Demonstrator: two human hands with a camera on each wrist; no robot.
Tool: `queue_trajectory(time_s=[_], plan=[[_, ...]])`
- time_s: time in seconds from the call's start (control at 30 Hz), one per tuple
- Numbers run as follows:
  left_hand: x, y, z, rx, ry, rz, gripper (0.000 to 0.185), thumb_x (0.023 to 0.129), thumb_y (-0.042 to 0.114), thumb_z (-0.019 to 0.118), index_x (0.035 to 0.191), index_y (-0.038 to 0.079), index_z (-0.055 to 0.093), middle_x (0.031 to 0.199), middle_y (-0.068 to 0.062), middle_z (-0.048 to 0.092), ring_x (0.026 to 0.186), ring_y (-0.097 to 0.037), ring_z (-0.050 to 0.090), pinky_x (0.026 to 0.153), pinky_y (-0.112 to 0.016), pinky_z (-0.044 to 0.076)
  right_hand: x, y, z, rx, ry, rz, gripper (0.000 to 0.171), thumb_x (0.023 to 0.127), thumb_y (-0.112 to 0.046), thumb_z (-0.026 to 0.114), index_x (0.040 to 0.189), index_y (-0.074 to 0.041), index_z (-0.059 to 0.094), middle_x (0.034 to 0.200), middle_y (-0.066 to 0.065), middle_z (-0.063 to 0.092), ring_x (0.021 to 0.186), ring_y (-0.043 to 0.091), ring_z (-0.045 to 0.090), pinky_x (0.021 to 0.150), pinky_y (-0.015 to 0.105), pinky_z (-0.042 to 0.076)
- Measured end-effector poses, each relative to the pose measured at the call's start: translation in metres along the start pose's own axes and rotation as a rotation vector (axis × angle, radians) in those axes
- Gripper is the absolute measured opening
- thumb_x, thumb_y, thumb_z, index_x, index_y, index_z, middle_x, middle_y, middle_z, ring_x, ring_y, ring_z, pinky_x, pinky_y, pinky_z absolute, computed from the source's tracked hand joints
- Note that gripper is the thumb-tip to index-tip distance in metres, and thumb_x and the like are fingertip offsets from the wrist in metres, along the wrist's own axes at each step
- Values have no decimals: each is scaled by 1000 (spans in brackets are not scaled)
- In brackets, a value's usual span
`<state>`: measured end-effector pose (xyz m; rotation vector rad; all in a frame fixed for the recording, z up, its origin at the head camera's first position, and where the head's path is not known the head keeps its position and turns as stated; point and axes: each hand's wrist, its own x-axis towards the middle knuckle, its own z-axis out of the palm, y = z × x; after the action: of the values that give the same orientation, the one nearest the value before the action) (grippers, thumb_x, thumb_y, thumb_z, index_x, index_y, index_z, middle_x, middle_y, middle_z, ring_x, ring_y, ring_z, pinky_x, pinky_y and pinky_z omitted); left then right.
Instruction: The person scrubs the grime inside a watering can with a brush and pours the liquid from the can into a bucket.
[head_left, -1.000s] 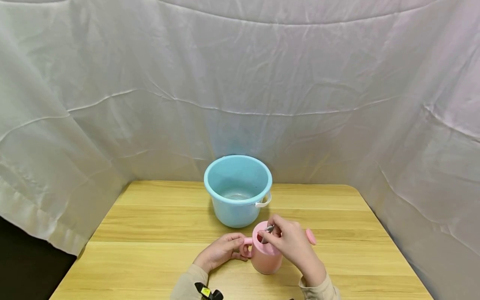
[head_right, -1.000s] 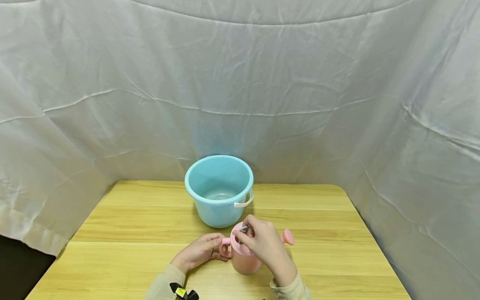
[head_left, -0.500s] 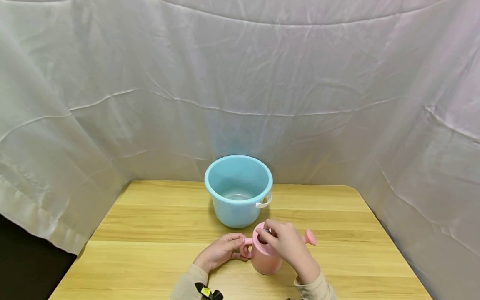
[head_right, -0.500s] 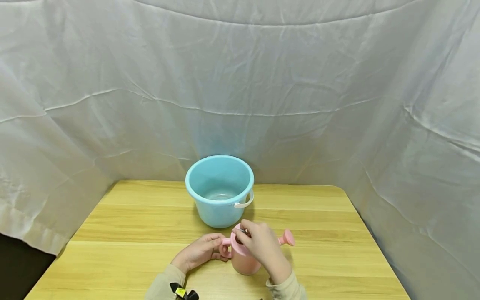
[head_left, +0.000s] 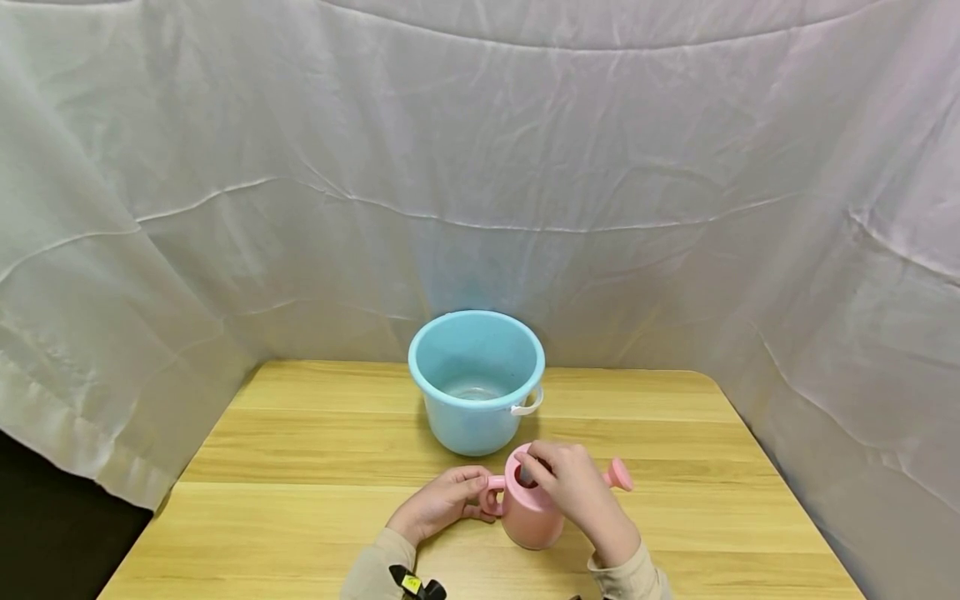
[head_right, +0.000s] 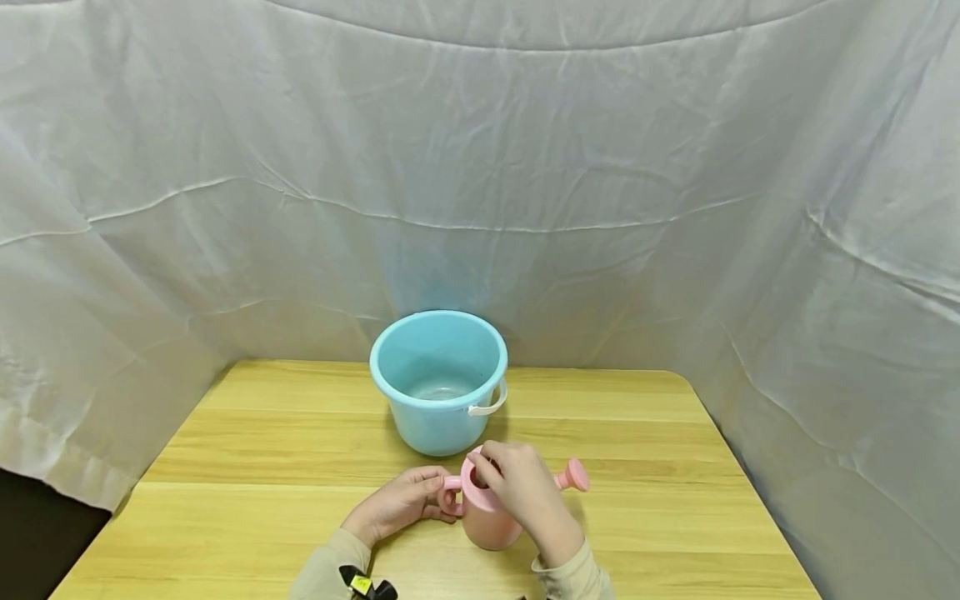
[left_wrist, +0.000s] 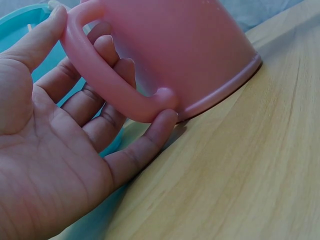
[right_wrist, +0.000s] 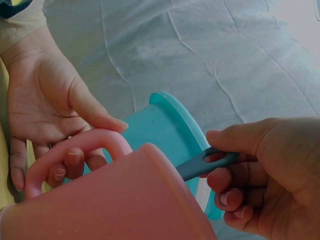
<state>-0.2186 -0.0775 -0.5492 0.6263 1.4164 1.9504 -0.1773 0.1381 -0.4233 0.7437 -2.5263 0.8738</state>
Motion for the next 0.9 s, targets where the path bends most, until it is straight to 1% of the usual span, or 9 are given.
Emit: queue_trajectory(time_s=[0.1,0.2,0.27,0.33,0.43,0.53,0.73,0.8,0.9], plan=[[0,0,0,-2,1,-1,21,103,30,46,96,16,61,89,5,66,98,-14,66,91,-37,53,0,0,0,21,1,5,26,90,-15,68,67,-17,58,61,-14,47,57,-6,38,52,14,38],[0,1,1,-3,0,2,21,103,30,46,96,16,62,88,5,66,98,-14,66,90,-37,53,-1,-2,-1,65,31,13,20,90,-12,67,71,-14,63,61,-12,53,58,-7,42,52,14,41],[0,1,1,-2,0,2,22,103,30,46,96,16,62,88,6,66,98,-14,66,91,-37,53,-2,-3,-3,88,79,5,16,89,-10,68,73,-12,66,61,-9,57,58,-7,44,51,14,42],[0,1,0,0,3,0,22,103,30,46,95,17,62,88,6,66,99,-14,66,91,-37,53,-2,-4,-5,99,138,-6,15,88,-8,69,74,-10,66,59,-8,56,56,-7,44,49,13,41],[0,1,0,-1,14,-10,23,104,30,45,95,18,62,86,6,65,99,-15,67,90,-37,54,-2,-6,-7,94,223,-26,16,87,-7,70,72,-11,65,57,-10,53,53,-7,42,46,11,38],[0,1,-1,-3,28,-22,23,104,30,44,95,18,63,84,6,65,98,-15,67,89,-36,54,-2,-7,-9,81,273,-41,17,86,-6,71,72,-12,64,57,-11,51,52,-8,41,45,9,36],[-1,2,0,-3,38,-32,23,104,31,45,94,19,63,84,6,65,98,-15,68,89,-37,54,-2,-6,-8,65,282,-56,19,85,-6,72,70,-13,62,55,-13,48,51,-8,39,45,8,33],[-1,3,1,-5,38,-32,23,103,32,46,95,19,63,84,6,65,97,-15,68,89,-37,54,-2,-6,-8,55,263,-52,20,85,-7,72,70,-14,62,56,-13,48,52,-8,38,45,8,33],[-1,4,2,-10,38,-31,22,103,32,47,96,19,63,83,6,65,97,-14,68,89,-37,54,-2,-7,-8,56,205,-52,18,86,-9,71,71,-14,64,59,-12,52,55,-8,41,49,8,37]])
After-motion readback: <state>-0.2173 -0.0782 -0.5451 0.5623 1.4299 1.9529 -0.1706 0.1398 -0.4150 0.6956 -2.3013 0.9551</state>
